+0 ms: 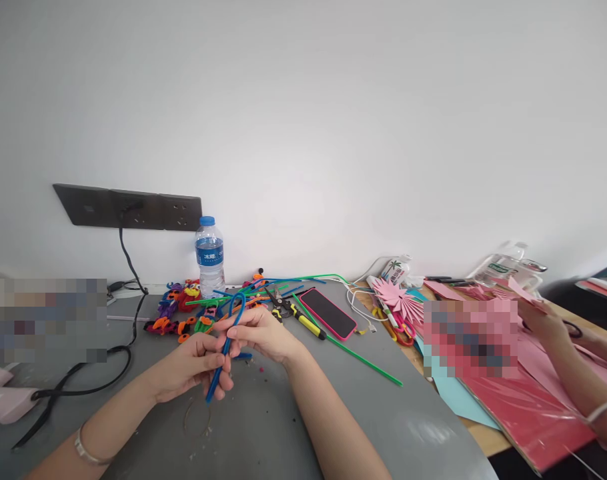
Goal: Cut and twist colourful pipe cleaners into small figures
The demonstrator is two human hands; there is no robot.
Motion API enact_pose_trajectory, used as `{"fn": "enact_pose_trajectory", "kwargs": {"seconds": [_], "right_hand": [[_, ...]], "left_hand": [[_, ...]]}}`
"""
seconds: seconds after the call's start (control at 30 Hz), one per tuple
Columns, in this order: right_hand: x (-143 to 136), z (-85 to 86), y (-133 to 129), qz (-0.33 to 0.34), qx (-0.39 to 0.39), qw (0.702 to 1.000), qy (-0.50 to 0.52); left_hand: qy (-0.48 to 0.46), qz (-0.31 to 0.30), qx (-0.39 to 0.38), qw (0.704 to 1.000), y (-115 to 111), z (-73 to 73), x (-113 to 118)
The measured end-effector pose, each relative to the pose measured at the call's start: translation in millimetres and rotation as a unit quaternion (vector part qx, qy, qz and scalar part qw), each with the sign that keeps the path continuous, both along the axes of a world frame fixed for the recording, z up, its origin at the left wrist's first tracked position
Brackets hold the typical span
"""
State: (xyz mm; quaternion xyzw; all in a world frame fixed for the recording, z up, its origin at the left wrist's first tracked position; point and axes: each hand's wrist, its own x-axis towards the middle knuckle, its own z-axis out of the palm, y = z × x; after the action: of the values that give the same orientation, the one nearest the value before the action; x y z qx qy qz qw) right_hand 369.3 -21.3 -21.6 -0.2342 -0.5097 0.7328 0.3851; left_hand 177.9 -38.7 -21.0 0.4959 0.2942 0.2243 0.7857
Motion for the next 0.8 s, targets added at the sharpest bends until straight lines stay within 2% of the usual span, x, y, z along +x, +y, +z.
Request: {"fn": "enact_pose_trajectory", "kwargs": {"seconds": [0.1, 0.2, 0.33, 0.43, 0.5, 0.57, 0.63, 0.67, 0.73, 0.8], "right_hand": [[-4.0, 4.4, 1.8, -0.079, 0.007, 0.997, 0.016], [-7.3, 6.5, 4.0, -0.139, 0.004, 0.99, 0.025], [-10.3, 4.9, 5.5, -0.162, 0.013, 0.987, 0.008], [-1.9, 5.5, 8.8, -0.158, 0.057, 0.984, -0.058], [11.7, 6.1, 13.4, -0.199, 0.107, 0.963, -0.143], [29.1, 4.6, 18.8, -0.298, 0.16, 0.906, -0.253], [45.5, 0.1, 22.9, -0.386, 0.197, 0.806, -0.404], [51.7, -2.9, 24.0, -0.406, 0.194, 0.755, -0.478], [58.4, -8.6, 23.5, -0.385, 0.162, 0.68, -0.603], [57.6, -12.0, 20.3, -0.331, 0.14, 0.635, -0.684]], "left_hand": [[0.006, -0.024, 0.002, 1.0, 1.5, -0.5, -1.4], [0.018, -0.011, 0.006, 1.0, 4.0, -1.4, -2.2], [0.032, -0.013, 0.015, 0.999, 6.0, -1.6, -4.1], [0.039, -0.019, 0.023, 0.999, 6.9, -1.9, -5.9], [0.045, -0.016, 0.036, 0.998, 8.3, -3.0, -6.5], [0.053, 0.004, 0.058, 0.997, 10.6, -5.2, -6.3], [0.067, 0.045, 0.083, 0.993, 13.8, -8.5, -5.3], [0.077, 0.071, 0.095, 0.99, 15.5, -10.3, -4.7], [0.091, 0.124, 0.107, 0.982, 18.7, -13.5, -3.4], [0.096, 0.161, 0.116, 0.975, 21.3, -15.5, -2.6]]}}
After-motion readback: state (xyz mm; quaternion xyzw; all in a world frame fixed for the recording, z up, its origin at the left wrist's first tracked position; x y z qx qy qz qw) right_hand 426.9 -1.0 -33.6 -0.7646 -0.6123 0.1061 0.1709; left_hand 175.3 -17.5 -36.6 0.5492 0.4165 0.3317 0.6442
